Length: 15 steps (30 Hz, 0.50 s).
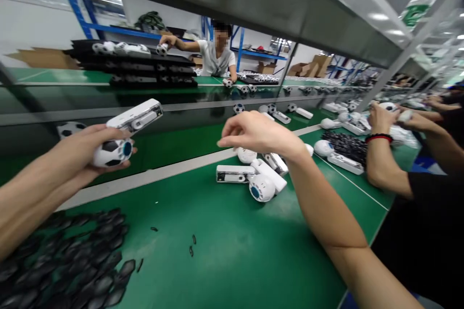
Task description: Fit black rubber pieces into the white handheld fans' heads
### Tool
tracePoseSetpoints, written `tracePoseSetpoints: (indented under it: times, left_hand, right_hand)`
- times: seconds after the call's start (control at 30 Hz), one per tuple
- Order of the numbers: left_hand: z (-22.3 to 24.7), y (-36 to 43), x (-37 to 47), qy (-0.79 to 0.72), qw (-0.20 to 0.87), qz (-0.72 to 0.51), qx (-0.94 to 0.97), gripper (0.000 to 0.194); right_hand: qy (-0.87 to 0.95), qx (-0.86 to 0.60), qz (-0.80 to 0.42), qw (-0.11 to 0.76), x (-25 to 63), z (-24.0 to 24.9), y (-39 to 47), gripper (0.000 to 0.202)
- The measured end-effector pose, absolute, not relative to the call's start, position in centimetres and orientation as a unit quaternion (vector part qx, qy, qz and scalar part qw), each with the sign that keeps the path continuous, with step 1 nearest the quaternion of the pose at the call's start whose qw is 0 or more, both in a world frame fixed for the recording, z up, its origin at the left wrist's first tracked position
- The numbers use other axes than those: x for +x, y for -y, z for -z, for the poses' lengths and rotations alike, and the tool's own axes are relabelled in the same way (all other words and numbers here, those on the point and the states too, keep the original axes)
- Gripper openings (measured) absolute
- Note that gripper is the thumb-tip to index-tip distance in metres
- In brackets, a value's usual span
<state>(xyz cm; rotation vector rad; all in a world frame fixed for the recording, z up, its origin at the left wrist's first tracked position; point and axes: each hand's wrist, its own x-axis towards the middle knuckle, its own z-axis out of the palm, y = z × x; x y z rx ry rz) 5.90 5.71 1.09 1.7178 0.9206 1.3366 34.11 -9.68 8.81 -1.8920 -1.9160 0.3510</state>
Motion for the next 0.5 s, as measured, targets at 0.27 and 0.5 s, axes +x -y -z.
tracePoseSetpoints:
  times: [0.27, 0.5]
  left_hand:
    - [-0.6, -12.0, 7.8, -0.525, 0.281, -0.374, 0.711, 0.065]
    - [-1.3, -5.2, 9.9, -0.417, 0.325, -0.248, 0.812, 0.070]
  right_hand:
    - [0.698, -0.708, -0.077, -0.075, 31.8, -4.6, 6.9, 0.031]
    - [0.753, -0.644, -0.104, 0.088, 33.3, -6.5, 7.8, 0.021]
